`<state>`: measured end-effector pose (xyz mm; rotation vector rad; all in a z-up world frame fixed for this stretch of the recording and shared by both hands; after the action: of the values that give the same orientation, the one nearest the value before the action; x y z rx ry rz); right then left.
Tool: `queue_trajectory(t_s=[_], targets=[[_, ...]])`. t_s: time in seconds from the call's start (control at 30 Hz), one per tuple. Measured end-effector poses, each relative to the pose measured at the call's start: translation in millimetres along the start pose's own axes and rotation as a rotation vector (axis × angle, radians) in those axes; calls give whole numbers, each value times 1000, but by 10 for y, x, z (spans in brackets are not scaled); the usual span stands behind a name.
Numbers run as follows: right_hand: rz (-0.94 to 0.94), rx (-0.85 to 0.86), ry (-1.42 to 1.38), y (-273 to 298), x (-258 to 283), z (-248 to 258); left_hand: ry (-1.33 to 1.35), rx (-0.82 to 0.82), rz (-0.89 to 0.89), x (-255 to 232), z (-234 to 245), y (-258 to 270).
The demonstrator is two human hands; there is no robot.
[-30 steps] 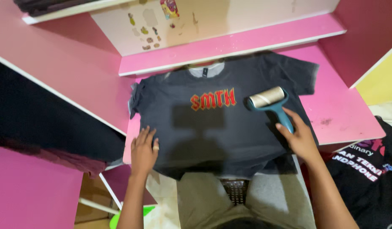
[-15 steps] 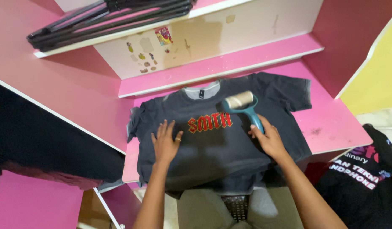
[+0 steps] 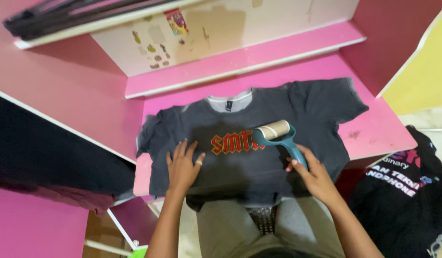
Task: The person uses a lint roller to clean a dark gray t-shirt laid on a pink surface. After rolling the shirt, they place it on a hanger and hang it in a closet. Then they pick up a black t-shirt and begin to unfold it.
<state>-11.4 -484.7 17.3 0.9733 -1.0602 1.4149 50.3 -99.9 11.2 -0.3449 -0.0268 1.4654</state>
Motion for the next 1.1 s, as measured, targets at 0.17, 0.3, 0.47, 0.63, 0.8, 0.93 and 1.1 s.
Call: queue_trajectory(t_s=[0.17, 0.3, 0.47, 0.63, 0.8, 0.93, 1.1], targets=[[-99, -16, 307, 43, 290, 24, 43, -64, -25, 39, 43, -372], [8, -108, 814, -48, 519, -109, 69, -9, -20, 91, -16, -654], [-118, -132, 903, -341, 411, -230, 88, 0, 49, 130, -92, -676], [-45, -160, 876, -1141, 341, -415, 87, 17, 61, 158, -99, -685], [6, -137, 823, -1579, 307, -491, 101, 37, 88, 155, -106, -693], [-54, -73, 833, -1149, 314, -381, 122, 13, 79, 175, -84, -664], [-195, 26, 949, -385, 384, -265, 132, -12, 53, 163, -106, -698]])
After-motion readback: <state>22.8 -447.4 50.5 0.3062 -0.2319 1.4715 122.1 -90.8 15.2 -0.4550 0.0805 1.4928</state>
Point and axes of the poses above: each hand's wrist, its own y-axis away from the middle knuckle, its own z-axis out of the back of the hand, x = y × z, the point moved 5 cm from there along -y, towards the middle knuckle, and after that the axes turned 3 degrees about -z, right-handed, at the moved point
